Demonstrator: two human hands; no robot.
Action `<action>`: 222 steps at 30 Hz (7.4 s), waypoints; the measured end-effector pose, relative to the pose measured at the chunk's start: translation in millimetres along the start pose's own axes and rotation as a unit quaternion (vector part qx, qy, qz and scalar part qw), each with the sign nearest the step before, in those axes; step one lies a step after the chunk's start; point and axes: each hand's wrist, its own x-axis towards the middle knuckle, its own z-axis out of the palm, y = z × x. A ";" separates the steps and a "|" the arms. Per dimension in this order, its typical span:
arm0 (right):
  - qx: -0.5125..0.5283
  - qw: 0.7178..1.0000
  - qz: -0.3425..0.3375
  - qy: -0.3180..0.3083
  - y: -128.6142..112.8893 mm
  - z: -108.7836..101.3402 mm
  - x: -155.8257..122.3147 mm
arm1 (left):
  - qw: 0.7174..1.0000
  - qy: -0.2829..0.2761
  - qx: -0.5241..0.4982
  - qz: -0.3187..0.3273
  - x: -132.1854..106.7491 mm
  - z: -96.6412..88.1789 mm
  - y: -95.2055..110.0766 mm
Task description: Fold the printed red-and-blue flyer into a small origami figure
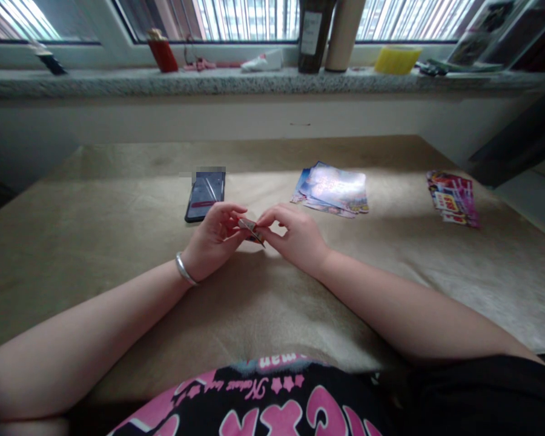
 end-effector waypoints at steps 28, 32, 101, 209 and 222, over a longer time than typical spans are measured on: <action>0.135 0.986 0.096 -0.019 5.8 5.5 -0.5 | 0.984 -0.031 0.169 0.055 2.1 -7.1 14.7; 0.118 0.989 0.087 0.003 7.2 7.0 -1.2 | 0.987 -0.031 0.158 0.022 2.8 -6.9 17.4; -0.190 0.979 -0.069 0.004 -8.5 -2.6 0.7 | 0.960 0.102 0.249 0.082 2.3 -5.3 19.3; 0.087 0.965 0.243 -0.049 31.3 11.4 6.4 | 0.978 0.041 0.197 -0.061 7.6 -12.3 -11.6; -0.235 0.962 -0.005 -0.136 37.1 -2.2 6.9 | 0.830 -0.198 0.502 0.141 0.2 -9.5 3.8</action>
